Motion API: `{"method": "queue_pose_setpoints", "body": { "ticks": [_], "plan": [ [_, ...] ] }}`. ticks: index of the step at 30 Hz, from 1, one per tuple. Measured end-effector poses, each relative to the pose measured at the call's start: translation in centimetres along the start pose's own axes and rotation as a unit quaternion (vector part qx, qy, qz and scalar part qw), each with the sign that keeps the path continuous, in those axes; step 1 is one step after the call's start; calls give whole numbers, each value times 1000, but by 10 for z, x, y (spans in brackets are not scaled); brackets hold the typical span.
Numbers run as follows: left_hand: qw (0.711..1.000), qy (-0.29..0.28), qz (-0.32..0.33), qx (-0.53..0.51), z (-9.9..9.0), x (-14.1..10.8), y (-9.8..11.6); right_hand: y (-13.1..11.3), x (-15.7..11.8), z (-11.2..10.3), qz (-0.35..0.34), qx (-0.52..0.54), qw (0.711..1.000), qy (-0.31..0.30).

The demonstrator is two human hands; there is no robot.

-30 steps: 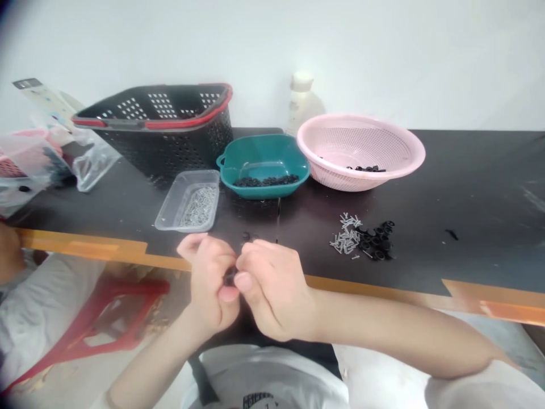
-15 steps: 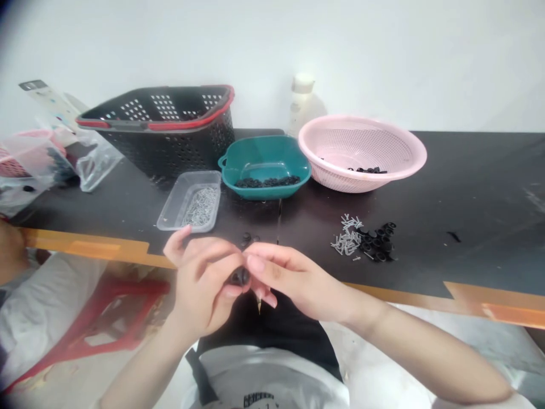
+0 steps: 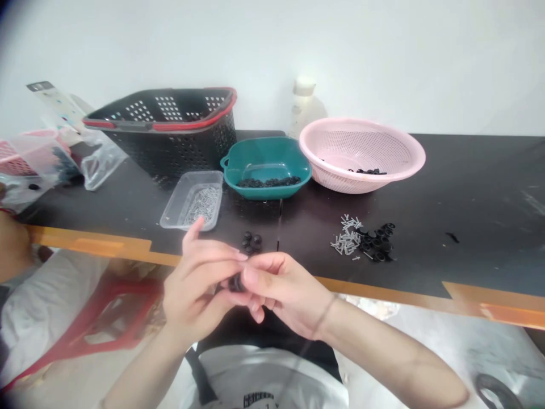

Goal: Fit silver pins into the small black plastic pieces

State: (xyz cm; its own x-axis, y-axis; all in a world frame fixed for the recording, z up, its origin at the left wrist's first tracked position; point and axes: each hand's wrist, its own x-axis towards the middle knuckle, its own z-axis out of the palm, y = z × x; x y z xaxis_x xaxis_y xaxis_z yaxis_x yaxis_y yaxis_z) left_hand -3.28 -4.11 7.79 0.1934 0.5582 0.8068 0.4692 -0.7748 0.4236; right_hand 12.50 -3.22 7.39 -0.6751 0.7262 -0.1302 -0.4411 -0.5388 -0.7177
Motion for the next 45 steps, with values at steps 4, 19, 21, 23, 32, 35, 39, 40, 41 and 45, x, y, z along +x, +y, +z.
{"method": "queue_pose_setpoints", "body": {
  "ticks": [4, 19, 21, 23, 32, 35, 39, 40, 41, 45],
  "plan": [
    [1000, -20, 8, 2, -7, 2, 7, -2, 2, -6, -21, -57, 997, -37],
    [997, -51, -15, 51, -8, -9, 9, 16, 1, -22, -64, -156, 986, -11],
    [997, -55, -17, 57, -5, -17, 4, 23, -2, -25, -63, -171, 983, 15],
    [996, -62, -22, 59, -1, -26, -1, 30, -4, -29, -57, -182, 981, 47],
    [986, -134, -37, 94, 18, -37, -25, 9, 1, -44, 20, -294, 949, 109],
    [974, -166, 9, 153, 21, -20, -35, -7, 8, -51, -2, -340, 934, 113],
    [942, -244, 39, 229, 13, 25, -57, -27, 24, -68, -113, -608, 771, 153],
    [935, -253, 30, 246, 11, 39, -65, -31, 28, -72, -130, -677, 706, 160],
    [928, -262, 9, 264, 9, 54, -75, -33, 33, -74, -132, -729, 652, 158],
    [869, -379, -98, 302, 24, 108, -120, -30, 51, -75, -100, -789, 597, 109]
  ]
}}
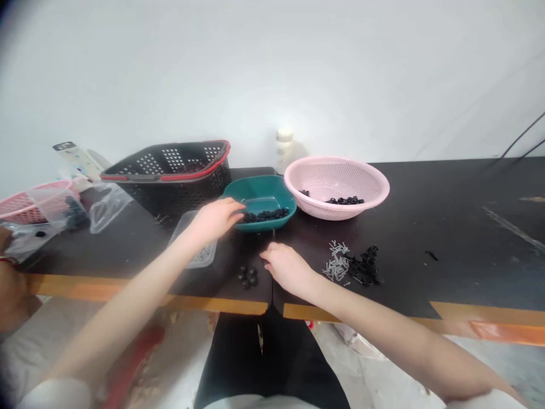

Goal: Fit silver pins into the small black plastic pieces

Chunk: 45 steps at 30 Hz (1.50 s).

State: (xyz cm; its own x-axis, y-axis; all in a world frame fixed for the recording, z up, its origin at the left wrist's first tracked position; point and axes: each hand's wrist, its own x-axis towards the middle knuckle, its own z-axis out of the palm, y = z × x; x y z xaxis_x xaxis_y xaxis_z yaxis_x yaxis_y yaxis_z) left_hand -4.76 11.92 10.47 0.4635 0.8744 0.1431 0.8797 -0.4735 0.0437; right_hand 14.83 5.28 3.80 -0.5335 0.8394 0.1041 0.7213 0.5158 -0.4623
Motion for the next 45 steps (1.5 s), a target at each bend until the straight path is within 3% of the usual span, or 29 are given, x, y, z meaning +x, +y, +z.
{"method": "queue_pose_setpoints", "body": {
  "ticks": [5, 10, 14, 17, 19, 22, 27, 30, 31, 33, 35, 37, 39, 42, 45],
  "plan": [
    [995, -100, 19, -20, 20, 67, -3, -10, 4, 8, -4, 35, 999, -1],
    [980, -195, 29, -40, 34, 102, 15, -4, -30, 1, 9, 160, 985, 60],
    [970, -241, 3, -28, 41, 117, 21, 26, -69, -17, 53, 143, 980, 126],
    [969, -247, -13, -20, 45, 121, 20, 67, -92, -42, 142, 78, 968, 192],
    [971, -237, -20, -15, 45, 121, 20, 96, -100, -60, 222, 21, 952, 210],
    [980, -198, -26, -13, 40, 116, 20, 130, -100, -79, 321, -6, 935, 154],
    [997, -63, -9, -40, 9, 89, 29, 149, -77, -86, 328, 27, 942, 66],
    [996, 1, 11, -93, -15, 53, 42, 147, -64, -85, 322, 40, 946, 21],
    [986, 32, 25, -161, -20, 36, 47, 147, -62, -85, 320, 43, 946, 11],
    [954, 52, 65, -288, -26, 0, 57, 145, -58, -85, 318, 46, 947, -1],
    [912, 37, 80, -400, -23, -36, 66, 143, -58, -85, 318, 41, 947, 2],
    [861, 8, 40, -508, -10, -68, 73, 138, -61, -85, 321, 32, 946, 19],
    [781, -20, -18, -624, 10, -92, 80, 124, -66, -83, 317, 32, 947, 40],
    [644, 23, -35, -764, 41, -114, 89, 80, -76, -76, 259, 133, 953, 86],
    [562, 81, -55, -821, 63, -123, 98, 19, -84, -64, 174, 287, 936, 103]
  ]
}}
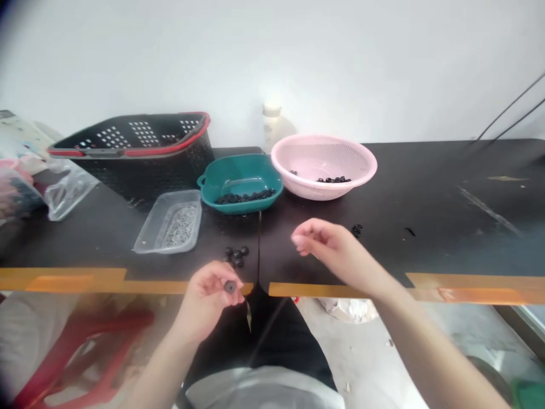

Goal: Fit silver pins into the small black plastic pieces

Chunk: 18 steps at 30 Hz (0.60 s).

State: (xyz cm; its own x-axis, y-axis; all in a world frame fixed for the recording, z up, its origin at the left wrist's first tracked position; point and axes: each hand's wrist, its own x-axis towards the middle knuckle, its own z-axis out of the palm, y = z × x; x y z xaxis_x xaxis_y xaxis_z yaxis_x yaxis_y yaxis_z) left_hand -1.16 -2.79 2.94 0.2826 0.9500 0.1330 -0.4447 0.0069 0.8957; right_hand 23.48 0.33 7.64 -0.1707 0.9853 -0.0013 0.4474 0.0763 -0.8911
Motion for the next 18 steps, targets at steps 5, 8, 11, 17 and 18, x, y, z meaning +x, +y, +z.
{"method": "queue_pose_setpoints", "body": {
  "ticks": [5, 8, 11, 17, 18],
  "plan": [
    [997, 55, 10, -54, 3, -9, -10, -45, -30, 59, -133, 108, 985, -34],
    [995, 78, 33, -46, 1, -14, -9, -53, -34, 74, -155, 98, 983, -33],
    [993, 95, 53, -34, -3, -19, -10, -55, -37, 78, -150, 64, 986, -25],
    [990, 104, 90, -5, -5, -24, -10, -58, -42, 77, -171, -58, 983, -35],
    [990, 105, 91, 1, -5, -24, -9, -59, -42, 77, -176, -80, 980, -38]
  ]
}}
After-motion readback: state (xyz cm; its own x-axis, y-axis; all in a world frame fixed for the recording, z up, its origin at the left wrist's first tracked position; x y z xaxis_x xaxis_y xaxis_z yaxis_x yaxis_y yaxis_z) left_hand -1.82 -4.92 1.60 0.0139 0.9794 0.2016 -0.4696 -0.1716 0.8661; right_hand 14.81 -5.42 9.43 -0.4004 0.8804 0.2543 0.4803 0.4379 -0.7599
